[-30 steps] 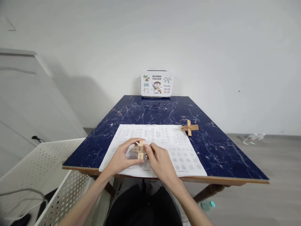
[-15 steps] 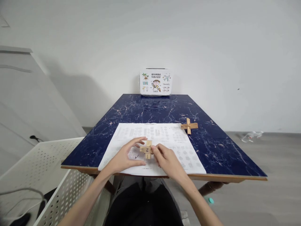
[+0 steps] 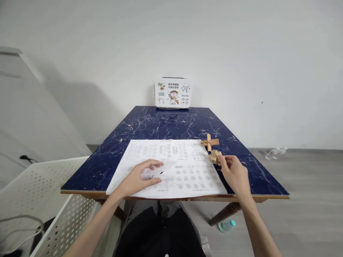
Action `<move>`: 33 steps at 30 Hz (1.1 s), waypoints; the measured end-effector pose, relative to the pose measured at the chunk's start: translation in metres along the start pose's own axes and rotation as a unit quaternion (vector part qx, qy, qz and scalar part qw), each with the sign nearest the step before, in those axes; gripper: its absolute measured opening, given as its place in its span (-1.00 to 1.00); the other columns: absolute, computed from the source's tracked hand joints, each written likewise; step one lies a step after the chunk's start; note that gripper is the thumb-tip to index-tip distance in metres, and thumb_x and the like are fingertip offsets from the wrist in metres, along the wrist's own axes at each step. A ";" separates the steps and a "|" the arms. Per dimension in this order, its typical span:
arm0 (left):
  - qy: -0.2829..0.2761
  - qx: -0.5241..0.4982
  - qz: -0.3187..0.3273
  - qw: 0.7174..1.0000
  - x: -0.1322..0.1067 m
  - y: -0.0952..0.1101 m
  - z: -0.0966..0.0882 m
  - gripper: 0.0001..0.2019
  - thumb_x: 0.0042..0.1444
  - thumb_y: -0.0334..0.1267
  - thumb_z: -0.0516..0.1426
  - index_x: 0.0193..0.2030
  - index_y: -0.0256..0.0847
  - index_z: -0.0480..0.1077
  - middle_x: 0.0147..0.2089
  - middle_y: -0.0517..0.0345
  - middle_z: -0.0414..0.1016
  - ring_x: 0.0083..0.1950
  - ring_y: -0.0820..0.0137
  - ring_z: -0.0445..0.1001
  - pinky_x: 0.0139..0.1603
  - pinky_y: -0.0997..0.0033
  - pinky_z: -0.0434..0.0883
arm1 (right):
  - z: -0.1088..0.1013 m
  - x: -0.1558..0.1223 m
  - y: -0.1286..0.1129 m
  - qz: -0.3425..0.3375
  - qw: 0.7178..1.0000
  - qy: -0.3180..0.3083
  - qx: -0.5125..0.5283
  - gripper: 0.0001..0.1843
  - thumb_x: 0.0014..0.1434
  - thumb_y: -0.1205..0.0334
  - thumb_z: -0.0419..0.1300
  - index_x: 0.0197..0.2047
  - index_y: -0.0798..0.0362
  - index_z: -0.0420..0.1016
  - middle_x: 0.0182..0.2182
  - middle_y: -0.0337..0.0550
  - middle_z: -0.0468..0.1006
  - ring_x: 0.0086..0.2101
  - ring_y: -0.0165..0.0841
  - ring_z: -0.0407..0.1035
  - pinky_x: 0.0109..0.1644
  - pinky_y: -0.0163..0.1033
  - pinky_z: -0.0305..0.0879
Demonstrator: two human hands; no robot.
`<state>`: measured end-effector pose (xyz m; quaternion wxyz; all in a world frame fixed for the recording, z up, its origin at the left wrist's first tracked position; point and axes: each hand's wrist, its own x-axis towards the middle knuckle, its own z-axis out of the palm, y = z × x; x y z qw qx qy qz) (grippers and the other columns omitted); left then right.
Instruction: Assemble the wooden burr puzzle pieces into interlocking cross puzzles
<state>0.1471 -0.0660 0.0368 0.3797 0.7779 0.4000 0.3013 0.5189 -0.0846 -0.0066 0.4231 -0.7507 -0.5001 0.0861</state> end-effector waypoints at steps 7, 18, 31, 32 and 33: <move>0.088 0.092 -0.003 0.992 -0.007 0.000 -0.029 -0.69 0.25 -0.03 0.20 0.07 -0.03 0.53 0.13 0.07 0.61 0.08 0.17 0.54 0.17 0.12 0.47 | 0.007 -0.056 -0.024 -0.038 0.995 0.015 0.088 -0.50 0.30 -0.24 0.16 0.03 -0.01 0.36 -0.33 -0.05 0.66 -0.34 -0.16 0.56 -0.27 -0.18 0.36; 0.211 0.153 -0.073 0.963 -0.044 -0.057 -0.091 -0.58 0.26 0.13 0.15 0.03 -0.12 0.53 0.06 0.04 0.65 -0.03 0.20 0.59 0.10 0.19 0.49 | 0.033 -0.046 -0.047 -0.089 0.956 -0.209 0.187 -0.54 0.35 -0.25 0.12 -0.21 0.01 0.45 -0.43 -0.16 0.51 -0.44 -0.29 0.39 -0.29 -0.22 0.31; 0.301 0.198 -0.066 0.931 -0.045 -0.061 -0.084 -0.69 0.29 -0.07 0.10 0.03 -0.16 0.49 0.02 0.02 0.66 0.03 0.19 0.60 0.21 0.14 0.45 | 0.033 -0.047 -0.041 -0.067 0.952 -0.205 0.218 -0.49 0.29 -0.31 0.17 -0.23 0.02 0.47 -0.44 -0.18 0.49 -0.47 -0.32 0.34 -0.37 -0.24 0.27; 0.315 0.209 -0.068 0.923 -0.044 -0.064 -0.084 -0.70 0.28 -0.11 0.09 0.04 -0.17 0.47 0.03 0.00 0.65 0.05 0.18 0.59 0.23 0.11 0.43 | 0.034 -0.047 -0.040 -0.068 0.951 -0.205 0.219 -0.50 0.29 -0.29 0.17 -0.23 0.02 0.48 -0.44 -0.18 0.49 -0.47 -0.32 0.34 -0.37 -0.24 0.26; 0.324 0.220 -0.071 0.917 -0.044 -0.065 -0.085 -0.71 0.27 -0.14 0.08 0.05 -0.18 0.46 0.03 -0.01 0.65 0.07 0.17 0.59 0.26 0.08 0.41 | 0.033 -0.047 -0.040 -0.070 0.951 -0.207 0.220 -0.52 0.30 -0.27 0.17 -0.22 0.02 0.47 -0.44 -0.19 0.48 -0.46 -0.32 0.33 -0.36 -0.25 0.26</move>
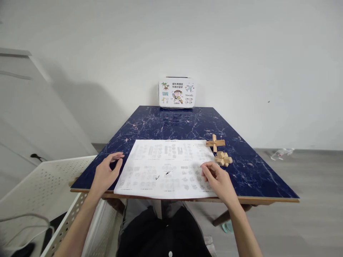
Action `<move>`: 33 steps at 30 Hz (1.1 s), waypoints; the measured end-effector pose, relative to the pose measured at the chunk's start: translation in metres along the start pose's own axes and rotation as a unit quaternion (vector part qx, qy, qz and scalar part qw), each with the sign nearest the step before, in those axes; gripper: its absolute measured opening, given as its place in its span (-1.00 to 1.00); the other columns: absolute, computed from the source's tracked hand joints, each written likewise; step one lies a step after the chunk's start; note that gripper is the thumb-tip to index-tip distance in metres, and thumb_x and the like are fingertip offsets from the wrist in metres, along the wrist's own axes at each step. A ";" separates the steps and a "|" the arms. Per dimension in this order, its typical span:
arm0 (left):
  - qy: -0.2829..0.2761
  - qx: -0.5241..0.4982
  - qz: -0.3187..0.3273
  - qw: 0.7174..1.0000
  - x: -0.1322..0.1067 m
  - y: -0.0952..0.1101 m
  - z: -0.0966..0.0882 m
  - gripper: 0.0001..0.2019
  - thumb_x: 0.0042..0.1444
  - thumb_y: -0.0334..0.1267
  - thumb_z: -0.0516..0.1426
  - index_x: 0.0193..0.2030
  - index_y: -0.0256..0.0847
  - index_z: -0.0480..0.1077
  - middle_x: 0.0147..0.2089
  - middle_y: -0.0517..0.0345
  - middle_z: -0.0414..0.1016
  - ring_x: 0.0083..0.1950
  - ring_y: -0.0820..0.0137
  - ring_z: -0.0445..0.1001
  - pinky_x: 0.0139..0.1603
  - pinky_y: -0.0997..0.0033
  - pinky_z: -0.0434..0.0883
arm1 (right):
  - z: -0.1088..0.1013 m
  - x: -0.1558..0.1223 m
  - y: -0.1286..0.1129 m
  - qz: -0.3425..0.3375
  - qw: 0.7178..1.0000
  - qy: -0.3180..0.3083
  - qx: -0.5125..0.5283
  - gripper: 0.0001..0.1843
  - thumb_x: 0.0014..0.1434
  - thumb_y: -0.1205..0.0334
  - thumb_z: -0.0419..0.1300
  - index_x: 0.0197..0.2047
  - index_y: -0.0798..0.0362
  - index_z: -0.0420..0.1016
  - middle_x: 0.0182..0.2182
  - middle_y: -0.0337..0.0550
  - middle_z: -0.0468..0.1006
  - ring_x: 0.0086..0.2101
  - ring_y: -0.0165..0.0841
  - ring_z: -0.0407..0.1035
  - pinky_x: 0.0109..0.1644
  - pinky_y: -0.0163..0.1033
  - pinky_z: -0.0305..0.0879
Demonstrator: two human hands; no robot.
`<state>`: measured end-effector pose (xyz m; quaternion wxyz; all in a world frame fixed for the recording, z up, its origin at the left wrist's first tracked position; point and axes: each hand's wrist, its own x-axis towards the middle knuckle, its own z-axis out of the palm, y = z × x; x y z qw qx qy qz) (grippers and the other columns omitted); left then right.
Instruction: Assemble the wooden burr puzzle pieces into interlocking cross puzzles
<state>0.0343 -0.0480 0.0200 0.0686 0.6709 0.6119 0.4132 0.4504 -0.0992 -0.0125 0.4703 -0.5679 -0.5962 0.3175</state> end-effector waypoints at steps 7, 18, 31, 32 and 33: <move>-0.016 0.045 -0.001 0.999 0.001 -0.002 0.001 -0.73 0.23 -0.23 0.05 0.02 -0.16 0.43 0.02 0.00 0.66 0.17 0.09 0.53 0.31 -0.01 0.34 | 0.000 -0.002 -0.003 0.002 1.000 0.006 -0.006 -0.55 0.32 -0.24 0.17 -0.23 0.01 0.47 -0.45 -0.19 0.48 -0.46 -0.32 0.34 -0.35 -0.24 0.27; -0.019 0.051 -0.013 0.998 0.001 -0.003 0.001 -0.79 0.18 -0.24 0.05 -0.11 -0.10 0.46 -0.08 0.10 0.68 0.11 0.11 0.54 0.24 0.11 0.37 | 0.001 0.001 0.006 -0.004 1.000 0.006 -0.006 -0.57 0.34 -0.23 0.16 -0.20 0.00 0.45 -0.43 -0.18 0.48 -0.45 -0.32 0.34 -0.35 -0.26 0.28; -0.016 0.019 -0.019 1.000 -0.003 -0.002 0.001 -0.75 0.19 -0.18 0.07 -0.05 -0.10 0.49 -0.19 0.14 0.68 0.01 0.17 0.59 0.16 0.19 0.40 | 0.004 0.000 0.008 -0.008 0.999 0.011 -0.036 -0.61 0.36 -0.19 0.14 -0.19 -0.02 0.45 -0.44 -0.19 0.47 -0.44 -0.32 0.35 -0.33 -0.25 0.27; -0.016 0.016 -0.021 1.000 -0.003 -0.002 0.000 -0.75 0.19 -0.18 0.08 -0.06 -0.10 0.50 -0.19 0.14 0.68 0.00 0.18 0.59 0.15 0.21 0.41 | 0.004 0.000 0.009 -0.008 0.999 0.010 -0.033 -0.61 0.36 -0.19 0.15 -0.19 -0.02 0.45 -0.44 -0.19 0.48 -0.44 -0.31 0.35 -0.33 -0.25 0.27; -0.015 0.011 -0.025 1.000 -0.003 -0.001 0.000 -0.75 0.19 -0.17 0.09 -0.06 -0.10 0.51 -0.19 0.14 0.68 -0.01 0.19 0.60 0.15 0.23 0.41 | 0.003 0.001 0.009 -0.008 0.999 0.009 -0.031 -0.61 0.35 -0.19 0.15 -0.19 -0.02 0.45 -0.43 -0.19 0.48 -0.44 -0.31 0.35 -0.33 -0.25 0.27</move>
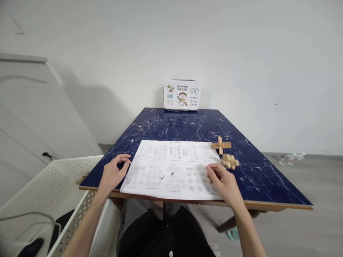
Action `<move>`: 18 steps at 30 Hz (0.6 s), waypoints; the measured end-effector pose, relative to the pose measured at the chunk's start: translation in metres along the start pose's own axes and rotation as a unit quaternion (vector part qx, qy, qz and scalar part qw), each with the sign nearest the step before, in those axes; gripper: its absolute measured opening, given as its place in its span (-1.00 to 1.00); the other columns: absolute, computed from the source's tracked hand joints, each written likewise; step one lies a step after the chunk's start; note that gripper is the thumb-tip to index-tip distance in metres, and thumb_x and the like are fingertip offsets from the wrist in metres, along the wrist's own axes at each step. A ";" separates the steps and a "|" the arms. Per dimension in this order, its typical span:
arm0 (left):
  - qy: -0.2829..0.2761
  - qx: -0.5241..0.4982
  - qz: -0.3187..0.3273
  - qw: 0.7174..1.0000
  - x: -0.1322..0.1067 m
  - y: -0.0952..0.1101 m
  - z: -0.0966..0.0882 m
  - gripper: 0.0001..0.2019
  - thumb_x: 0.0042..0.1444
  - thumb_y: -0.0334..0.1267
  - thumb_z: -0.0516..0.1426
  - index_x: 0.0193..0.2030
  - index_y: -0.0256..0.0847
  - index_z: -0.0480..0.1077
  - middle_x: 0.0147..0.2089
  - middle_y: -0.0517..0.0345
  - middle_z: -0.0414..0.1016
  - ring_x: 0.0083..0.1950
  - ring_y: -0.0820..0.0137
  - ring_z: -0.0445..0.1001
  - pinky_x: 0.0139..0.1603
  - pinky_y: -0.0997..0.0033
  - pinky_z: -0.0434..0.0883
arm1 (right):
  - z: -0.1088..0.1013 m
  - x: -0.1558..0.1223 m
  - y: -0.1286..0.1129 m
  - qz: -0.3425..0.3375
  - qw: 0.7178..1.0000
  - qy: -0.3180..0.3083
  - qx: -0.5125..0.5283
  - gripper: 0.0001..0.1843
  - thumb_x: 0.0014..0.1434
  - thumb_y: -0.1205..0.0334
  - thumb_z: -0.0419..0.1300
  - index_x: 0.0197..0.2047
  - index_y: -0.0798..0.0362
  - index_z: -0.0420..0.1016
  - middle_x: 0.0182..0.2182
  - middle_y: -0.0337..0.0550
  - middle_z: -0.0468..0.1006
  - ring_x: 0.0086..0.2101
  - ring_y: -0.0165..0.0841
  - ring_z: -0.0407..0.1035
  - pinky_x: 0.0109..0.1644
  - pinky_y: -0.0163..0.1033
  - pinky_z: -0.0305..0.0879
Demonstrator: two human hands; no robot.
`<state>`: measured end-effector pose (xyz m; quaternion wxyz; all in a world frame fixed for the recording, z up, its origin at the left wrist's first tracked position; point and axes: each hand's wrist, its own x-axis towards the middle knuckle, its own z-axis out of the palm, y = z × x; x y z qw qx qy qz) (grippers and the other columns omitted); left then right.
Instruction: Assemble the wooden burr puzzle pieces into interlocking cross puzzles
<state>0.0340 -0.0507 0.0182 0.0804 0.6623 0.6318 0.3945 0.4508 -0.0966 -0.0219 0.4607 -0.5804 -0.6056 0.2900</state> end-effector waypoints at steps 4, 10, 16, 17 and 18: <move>0.004 -0.018 -0.019 1.000 0.000 0.004 -0.002 -0.75 0.18 -0.14 0.12 -0.08 -0.10 0.54 -0.16 0.13 0.68 -0.06 0.22 0.62 0.06 0.31 0.45 | -0.001 0.001 0.002 -0.004 1.000 -0.001 0.011 -0.61 0.35 -0.20 0.16 -0.21 -0.02 0.45 -0.43 -0.19 0.48 -0.44 -0.32 0.34 -0.33 -0.25 0.27; 0.002 -0.023 -0.026 0.999 0.001 0.007 -0.005 -0.75 0.16 -0.12 0.13 -0.11 -0.09 0.56 -0.17 0.14 0.69 -0.08 0.24 0.63 0.00 0.35 0.46 | -0.002 0.003 -0.001 -0.009 1.000 -0.009 0.028 -0.60 0.36 -0.19 0.15 -0.21 -0.01 0.44 -0.43 -0.20 0.46 -0.45 -0.33 0.34 -0.33 -0.25 0.28; -0.004 -0.019 -0.027 0.999 0.002 0.007 -0.005 -0.74 0.16 -0.10 0.13 -0.10 -0.08 0.56 -0.16 0.14 0.69 -0.08 0.23 0.62 -0.01 0.33 0.46 | -0.003 0.003 -0.004 -0.006 0.999 -0.016 0.031 -0.60 0.36 -0.19 0.14 -0.22 -0.01 0.45 -0.42 -0.19 0.48 -0.44 -0.32 0.35 -0.31 -0.24 0.30; -0.005 -0.018 -0.028 0.999 0.002 0.007 -0.004 -0.74 0.15 -0.10 0.14 -0.10 -0.08 0.56 -0.16 0.14 0.69 -0.08 0.23 0.62 -0.02 0.34 0.45 | -0.003 0.003 -0.004 -0.006 0.999 -0.014 0.030 -0.60 0.36 -0.19 0.15 -0.22 -0.01 0.45 -0.42 -0.18 0.48 -0.44 -0.32 0.35 -0.31 -0.24 0.30; -0.005 -0.017 -0.028 0.999 0.002 0.007 -0.004 -0.74 0.15 -0.09 0.14 -0.10 -0.08 0.56 -0.17 0.15 0.69 -0.09 0.24 0.62 -0.02 0.34 0.45 | -0.003 0.003 -0.004 -0.006 0.999 -0.013 0.030 -0.60 0.36 -0.19 0.15 -0.21 -0.01 0.45 -0.42 -0.18 0.49 -0.44 -0.32 0.35 -0.31 -0.24 0.30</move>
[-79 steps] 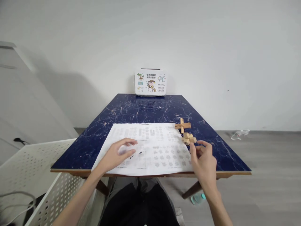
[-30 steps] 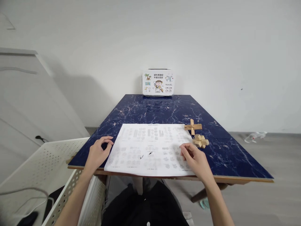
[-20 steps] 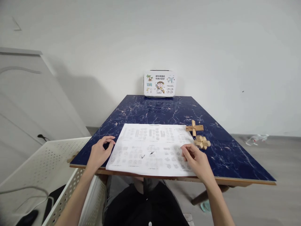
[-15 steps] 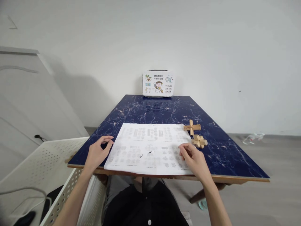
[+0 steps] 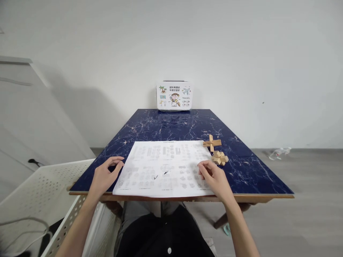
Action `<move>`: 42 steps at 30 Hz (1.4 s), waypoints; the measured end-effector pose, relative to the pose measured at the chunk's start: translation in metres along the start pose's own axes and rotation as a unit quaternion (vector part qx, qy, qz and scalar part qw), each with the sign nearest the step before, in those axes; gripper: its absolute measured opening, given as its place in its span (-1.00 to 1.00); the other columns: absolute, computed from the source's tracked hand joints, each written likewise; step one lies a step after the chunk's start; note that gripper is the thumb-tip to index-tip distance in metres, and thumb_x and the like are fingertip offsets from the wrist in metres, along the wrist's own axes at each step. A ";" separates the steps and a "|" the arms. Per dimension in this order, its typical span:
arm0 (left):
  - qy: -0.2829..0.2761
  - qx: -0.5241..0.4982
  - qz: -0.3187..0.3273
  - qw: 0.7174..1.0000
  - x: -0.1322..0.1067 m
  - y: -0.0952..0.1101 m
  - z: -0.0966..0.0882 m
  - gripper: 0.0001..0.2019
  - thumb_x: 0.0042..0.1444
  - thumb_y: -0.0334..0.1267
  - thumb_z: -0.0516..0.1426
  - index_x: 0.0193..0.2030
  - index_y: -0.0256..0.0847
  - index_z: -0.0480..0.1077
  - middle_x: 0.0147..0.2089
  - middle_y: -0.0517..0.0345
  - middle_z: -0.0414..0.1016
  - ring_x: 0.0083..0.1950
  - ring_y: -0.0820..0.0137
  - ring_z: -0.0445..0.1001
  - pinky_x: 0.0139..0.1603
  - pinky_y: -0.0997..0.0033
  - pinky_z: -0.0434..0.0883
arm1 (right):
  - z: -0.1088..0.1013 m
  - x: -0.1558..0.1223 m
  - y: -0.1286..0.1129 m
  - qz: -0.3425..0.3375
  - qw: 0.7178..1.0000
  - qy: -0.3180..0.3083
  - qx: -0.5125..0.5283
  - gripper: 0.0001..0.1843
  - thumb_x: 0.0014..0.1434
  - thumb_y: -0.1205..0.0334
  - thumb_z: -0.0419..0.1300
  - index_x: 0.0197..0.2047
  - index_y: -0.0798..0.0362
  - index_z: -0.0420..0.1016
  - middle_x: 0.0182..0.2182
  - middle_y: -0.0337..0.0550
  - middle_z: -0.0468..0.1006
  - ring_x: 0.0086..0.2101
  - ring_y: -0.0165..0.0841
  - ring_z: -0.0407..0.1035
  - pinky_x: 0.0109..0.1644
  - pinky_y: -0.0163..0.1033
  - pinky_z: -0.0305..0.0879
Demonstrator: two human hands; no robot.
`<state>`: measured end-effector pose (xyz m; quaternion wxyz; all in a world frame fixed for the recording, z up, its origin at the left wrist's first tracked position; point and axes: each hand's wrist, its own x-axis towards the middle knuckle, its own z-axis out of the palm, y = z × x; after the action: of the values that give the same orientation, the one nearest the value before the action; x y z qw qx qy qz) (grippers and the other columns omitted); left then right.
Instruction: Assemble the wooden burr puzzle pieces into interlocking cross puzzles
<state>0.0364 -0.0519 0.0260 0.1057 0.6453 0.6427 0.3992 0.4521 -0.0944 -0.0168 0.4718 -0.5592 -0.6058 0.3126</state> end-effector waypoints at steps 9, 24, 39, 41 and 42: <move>0.004 0.000 0.003 1.000 -0.001 0.000 0.000 -0.75 0.15 -0.09 0.14 -0.11 -0.07 0.56 -0.18 0.16 0.69 -0.07 0.24 0.62 0.04 0.34 0.44 | 0.000 0.002 0.005 0.000 1.000 0.001 0.001 -0.55 0.33 -0.25 0.15 -0.21 0.00 0.47 -0.42 -0.18 0.52 -0.46 -0.33 0.37 -0.35 -0.26 0.30; 0.017 -0.002 0.018 1.000 -0.003 0.004 -0.001 -0.73 0.14 -0.09 0.14 -0.11 -0.10 0.56 -0.18 0.11 0.70 -0.12 0.22 0.63 0.01 0.30 0.50 | 0.000 0.001 0.000 -0.015 1.000 0.003 0.002 -0.55 0.33 -0.25 0.16 -0.21 0.00 0.47 -0.42 -0.15 0.52 -0.46 -0.32 0.37 -0.34 -0.23 0.33; 0.013 -0.007 0.009 1.000 -0.004 0.004 -0.001 -0.74 0.15 -0.09 0.14 -0.12 -0.09 0.56 -0.18 0.11 0.69 -0.11 0.22 0.63 0.00 0.31 0.50 | 0.000 -0.002 -0.008 -0.005 1.000 -0.002 -0.001 -0.51 0.30 -0.31 0.16 -0.23 -0.01 0.45 -0.43 -0.15 0.51 -0.45 -0.29 0.37 -0.34 -0.22 0.33; 0.013 -0.009 0.011 1.000 -0.004 0.004 -0.002 -0.74 0.14 -0.09 0.14 -0.11 -0.09 0.56 -0.17 0.11 0.69 -0.11 0.22 0.63 0.02 0.30 0.49 | 0.000 -0.002 -0.009 -0.003 1.000 -0.002 -0.001 -0.51 0.30 -0.31 0.16 -0.24 -0.01 0.45 -0.43 -0.15 0.51 -0.46 -0.30 0.37 -0.35 -0.22 0.33; 0.014 -0.008 0.012 1.000 -0.005 0.004 -0.002 -0.73 0.14 -0.09 0.14 -0.11 -0.09 0.56 -0.17 0.11 0.69 -0.11 0.22 0.63 0.03 0.29 0.49 | 0.000 -0.001 -0.010 -0.001 1.000 -0.001 -0.002 -0.51 0.29 -0.31 0.17 -0.24 -0.01 0.46 -0.43 -0.15 0.51 -0.46 -0.31 0.37 -0.37 -0.23 0.33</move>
<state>0.0386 -0.0572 0.0277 0.0977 0.6464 0.6331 0.4144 0.4480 -0.0971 -0.0086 0.4702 -0.5592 -0.6074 0.3121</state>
